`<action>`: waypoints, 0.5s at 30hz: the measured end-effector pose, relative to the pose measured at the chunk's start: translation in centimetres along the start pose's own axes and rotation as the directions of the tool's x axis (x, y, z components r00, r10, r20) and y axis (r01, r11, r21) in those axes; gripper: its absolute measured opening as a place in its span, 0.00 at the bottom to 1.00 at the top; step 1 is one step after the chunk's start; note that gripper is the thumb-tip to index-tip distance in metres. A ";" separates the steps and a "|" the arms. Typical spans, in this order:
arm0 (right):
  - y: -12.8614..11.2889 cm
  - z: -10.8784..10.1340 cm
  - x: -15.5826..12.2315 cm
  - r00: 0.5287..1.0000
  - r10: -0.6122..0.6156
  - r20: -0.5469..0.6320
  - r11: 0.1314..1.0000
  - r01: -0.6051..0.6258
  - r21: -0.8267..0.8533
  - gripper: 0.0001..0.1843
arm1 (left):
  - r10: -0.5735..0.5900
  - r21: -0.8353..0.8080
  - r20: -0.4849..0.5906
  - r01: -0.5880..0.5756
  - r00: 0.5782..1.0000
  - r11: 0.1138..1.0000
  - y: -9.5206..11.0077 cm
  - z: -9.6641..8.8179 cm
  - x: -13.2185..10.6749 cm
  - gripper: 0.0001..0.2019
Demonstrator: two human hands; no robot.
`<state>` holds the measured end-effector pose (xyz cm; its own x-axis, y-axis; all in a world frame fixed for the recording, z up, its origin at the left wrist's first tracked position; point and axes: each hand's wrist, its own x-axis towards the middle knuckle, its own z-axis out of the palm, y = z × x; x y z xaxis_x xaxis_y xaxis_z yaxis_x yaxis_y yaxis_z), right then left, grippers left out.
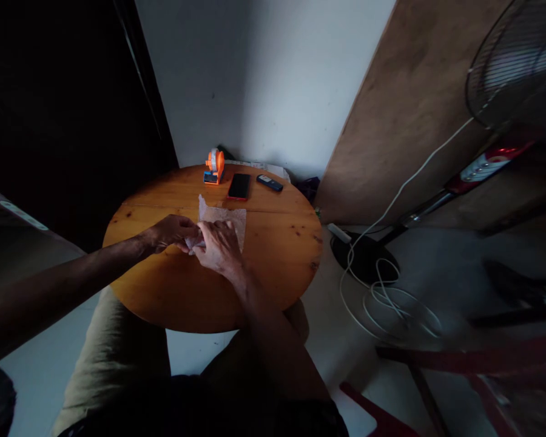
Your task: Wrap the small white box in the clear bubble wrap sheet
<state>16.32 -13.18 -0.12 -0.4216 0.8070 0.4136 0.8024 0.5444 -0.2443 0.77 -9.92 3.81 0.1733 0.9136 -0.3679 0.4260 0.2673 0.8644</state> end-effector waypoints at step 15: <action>1.4 -0.2 0.0 0.999 0.016 -0.046 0.981 -0.007 0.195 0.16 | 0.279 0.334 0.110 -0.300 0.954 0.894 -1.6 0.3 0.4 0.09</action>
<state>17.54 -12.46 -0.24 -0.3888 0.8041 0.4498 0.7077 0.5732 -0.4130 0.40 -10.09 2.25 0.3820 0.9124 -0.1473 0.6248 -0.1375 0.7686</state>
